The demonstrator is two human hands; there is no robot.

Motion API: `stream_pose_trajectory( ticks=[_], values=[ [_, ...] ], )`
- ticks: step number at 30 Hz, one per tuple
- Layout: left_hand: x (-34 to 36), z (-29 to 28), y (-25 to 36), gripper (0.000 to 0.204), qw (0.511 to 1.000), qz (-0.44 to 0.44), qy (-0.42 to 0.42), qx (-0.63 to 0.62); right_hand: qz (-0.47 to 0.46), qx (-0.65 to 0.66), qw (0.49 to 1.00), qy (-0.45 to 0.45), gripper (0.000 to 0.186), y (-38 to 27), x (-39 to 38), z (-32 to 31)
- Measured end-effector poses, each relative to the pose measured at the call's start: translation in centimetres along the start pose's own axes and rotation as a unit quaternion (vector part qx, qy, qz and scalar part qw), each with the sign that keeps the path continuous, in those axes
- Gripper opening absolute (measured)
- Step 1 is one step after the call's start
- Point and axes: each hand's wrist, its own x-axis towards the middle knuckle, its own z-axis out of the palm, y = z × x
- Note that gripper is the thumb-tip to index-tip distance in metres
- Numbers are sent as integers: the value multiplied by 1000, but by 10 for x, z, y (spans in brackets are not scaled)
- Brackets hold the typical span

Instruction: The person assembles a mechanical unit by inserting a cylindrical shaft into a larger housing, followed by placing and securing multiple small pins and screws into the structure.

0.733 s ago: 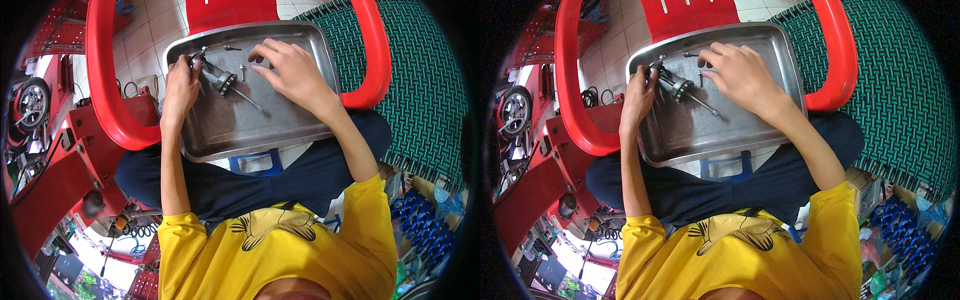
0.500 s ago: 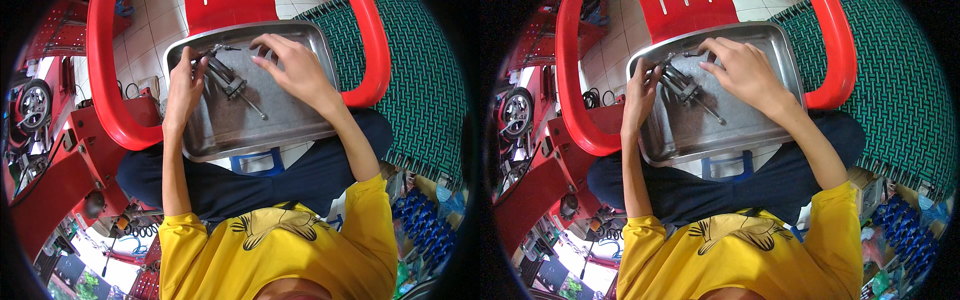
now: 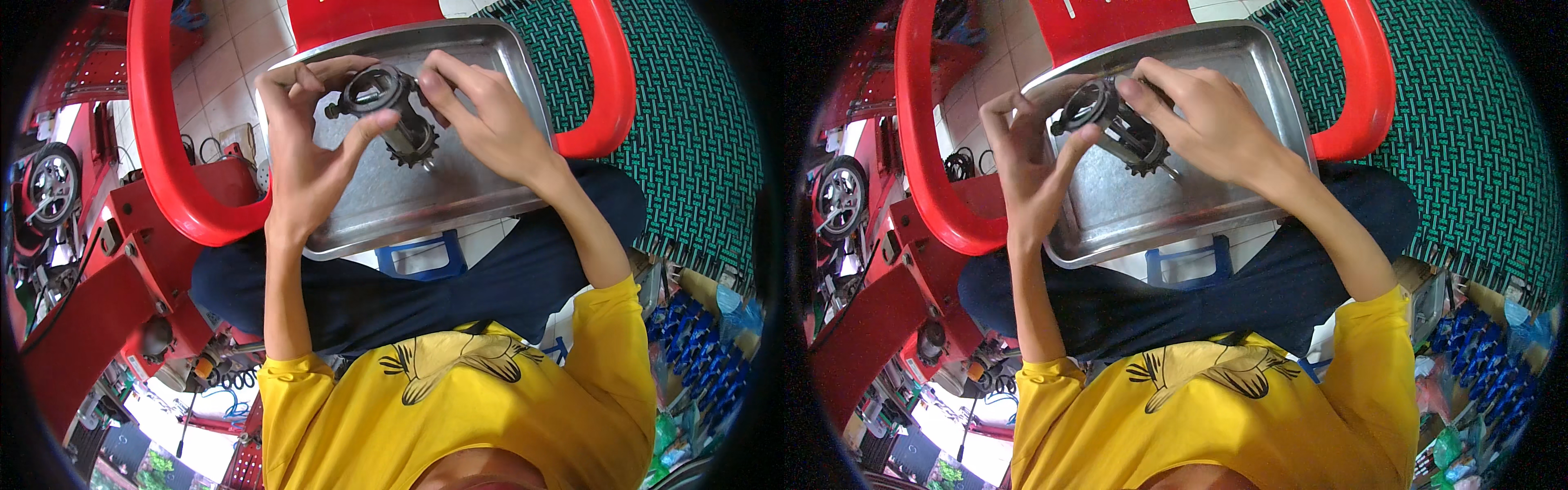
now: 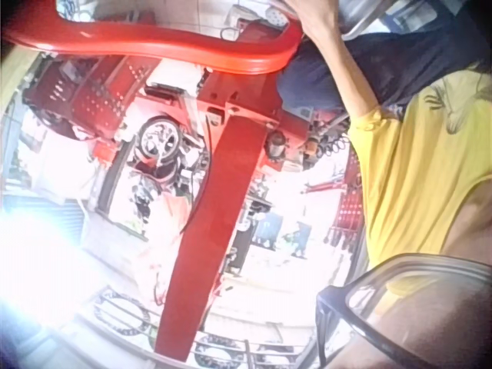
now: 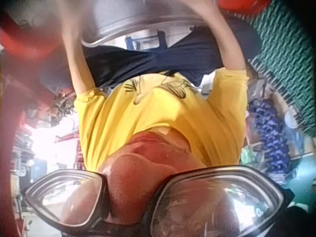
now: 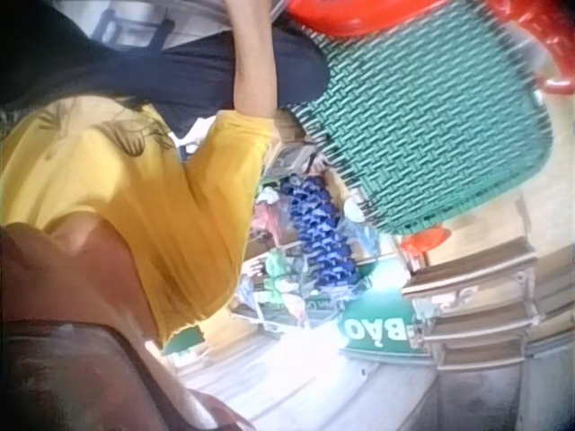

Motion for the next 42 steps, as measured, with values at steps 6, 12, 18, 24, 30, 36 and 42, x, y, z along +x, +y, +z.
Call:
stream_pose_trajectory(
  ticks=[6, 12, 18, 24, 30, 36, 42],
  values=[
    [-2, 8, 6, 73, 988, 152, -24, 34, 12, 146, 989, -3, 39, -6, -34, -4],
    [-12, 10, 13, 79, 986, 146, -48, 70, 0, 115, 993, 23, 36, 0, -38, 2],
    [-12, 14, 13, 87, 985, 102, -64, 121, -13, 98, 993, 66, 34, 9, -39, 7],
    [-6, 18, 17, 73, 983, 31, -113, 143, 7, 79, 994, 71, 35, 18, -40, 6],
    [-13, 20, 10, 75, 985, 92, -53, 135, -84, -18, 989, 122, 38, 14, -39, -1],
    [-13, 21, 4, 74, 988, 90, -34, 117, -15, 7, 998, 67, 30, 4, -36, -6],
    [-8, 14, 3, 72, 989, 78, -39, 116, -121, -53, 981, 141, 14, 4, -31, -1]
  ],
)
